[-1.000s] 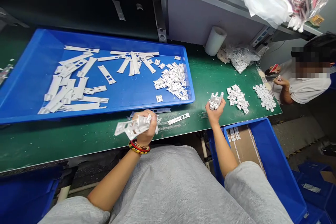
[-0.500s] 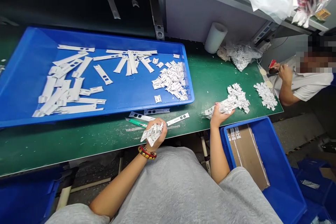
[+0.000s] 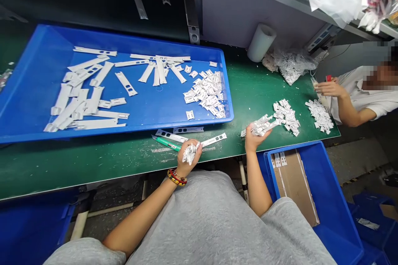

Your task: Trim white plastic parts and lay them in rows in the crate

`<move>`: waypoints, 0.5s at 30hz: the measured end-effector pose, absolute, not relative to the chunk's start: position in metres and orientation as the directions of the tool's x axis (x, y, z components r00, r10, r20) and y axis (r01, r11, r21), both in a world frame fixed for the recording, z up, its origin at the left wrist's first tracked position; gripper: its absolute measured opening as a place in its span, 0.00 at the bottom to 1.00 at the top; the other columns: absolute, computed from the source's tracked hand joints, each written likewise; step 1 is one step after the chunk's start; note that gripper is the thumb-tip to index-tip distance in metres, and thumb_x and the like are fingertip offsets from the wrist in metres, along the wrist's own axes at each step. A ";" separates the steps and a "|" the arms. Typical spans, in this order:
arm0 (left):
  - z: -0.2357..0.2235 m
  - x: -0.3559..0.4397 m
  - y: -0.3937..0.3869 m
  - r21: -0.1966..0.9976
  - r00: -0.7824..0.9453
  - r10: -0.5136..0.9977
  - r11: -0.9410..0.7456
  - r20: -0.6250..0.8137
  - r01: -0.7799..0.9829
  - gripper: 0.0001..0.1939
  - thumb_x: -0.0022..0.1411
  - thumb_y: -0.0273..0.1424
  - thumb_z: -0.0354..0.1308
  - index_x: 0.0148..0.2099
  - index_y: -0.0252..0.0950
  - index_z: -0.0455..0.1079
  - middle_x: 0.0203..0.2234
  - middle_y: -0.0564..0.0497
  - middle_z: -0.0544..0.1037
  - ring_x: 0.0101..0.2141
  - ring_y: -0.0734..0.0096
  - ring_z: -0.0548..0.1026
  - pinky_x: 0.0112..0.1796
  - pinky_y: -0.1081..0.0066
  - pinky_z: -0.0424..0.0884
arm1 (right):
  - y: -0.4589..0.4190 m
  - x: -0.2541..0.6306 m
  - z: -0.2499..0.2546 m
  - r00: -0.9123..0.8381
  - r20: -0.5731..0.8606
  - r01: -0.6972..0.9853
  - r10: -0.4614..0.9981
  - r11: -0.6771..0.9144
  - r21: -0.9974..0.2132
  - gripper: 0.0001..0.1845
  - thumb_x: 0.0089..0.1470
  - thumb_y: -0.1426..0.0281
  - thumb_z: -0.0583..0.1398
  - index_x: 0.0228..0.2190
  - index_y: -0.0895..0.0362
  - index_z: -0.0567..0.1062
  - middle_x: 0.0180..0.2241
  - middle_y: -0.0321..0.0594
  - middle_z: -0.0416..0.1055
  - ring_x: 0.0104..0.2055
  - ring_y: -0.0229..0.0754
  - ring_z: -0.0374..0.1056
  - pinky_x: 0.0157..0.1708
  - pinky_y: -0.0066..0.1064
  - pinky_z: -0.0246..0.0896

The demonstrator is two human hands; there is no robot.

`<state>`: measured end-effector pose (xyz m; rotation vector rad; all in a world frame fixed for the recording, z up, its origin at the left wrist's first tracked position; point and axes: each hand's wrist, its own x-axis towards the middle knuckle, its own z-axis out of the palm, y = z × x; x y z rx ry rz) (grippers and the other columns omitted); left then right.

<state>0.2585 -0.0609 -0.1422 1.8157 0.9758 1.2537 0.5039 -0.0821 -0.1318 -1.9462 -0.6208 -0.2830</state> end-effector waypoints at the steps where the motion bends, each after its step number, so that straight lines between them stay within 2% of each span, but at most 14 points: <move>1: -0.143 0.258 -0.060 0.870 0.243 0.881 -0.454 0.407 0.191 0.05 0.64 0.32 0.54 0.38 0.40 0.60 0.28 0.53 0.71 0.29 0.70 0.73 0.32 0.68 0.72 | -0.083 0.503 -0.132 0.843 0.452 0.531 0.291 -0.314 -0.787 0.47 0.54 0.54 0.55 0.61 0.62 0.36 0.52 0.60 0.63 0.50 0.51 0.71 0.48 0.46 0.70; 6: -0.141 0.255 -0.055 0.877 0.232 0.903 -0.415 0.363 0.242 0.05 0.64 0.32 0.55 0.40 0.39 0.61 0.28 0.53 0.70 0.28 0.71 0.72 0.31 0.69 0.71 | -0.096 0.490 -0.137 0.840 0.347 0.483 0.416 -0.284 -0.828 0.43 0.52 0.53 0.56 0.59 0.62 0.46 0.49 0.60 0.67 0.46 0.51 0.74 0.47 0.49 0.70; 9: -0.139 0.255 -0.053 0.867 0.236 0.894 -0.435 0.382 0.242 0.03 0.65 0.31 0.54 0.39 0.39 0.62 0.28 0.53 0.69 0.27 0.71 0.72 0.30 0.69 0.71 | -0.100 0.484 -0.137 0.850 0.330 0.468 0.411 -0.301 -0.831 0.40 0.50 0.53 0.57 0.56 0.61 0.52 0.47 0.58 0.70 0.46 0.51 0.74 0.46 0.49 0.70; 15: -0.143 0.247 -0.056 0.809 0.312 0.818 -0.554 0.484 0.197 0.03 0.65 0.28 0.54 0.42 0.39 0.64 0.34 0.49 0.71 0.34 0.66 0.73 0.36 0.64 0.72 | -0.104 0.477 -0.133 0.803 0.351 0.514 0.482 -0.261 -0.817 0.40 0.54 0.52 0.56 0.58 0.60 0.49 0.46 0.56 0.70 0.44 0.48 0.75 0.43 0.42 0.73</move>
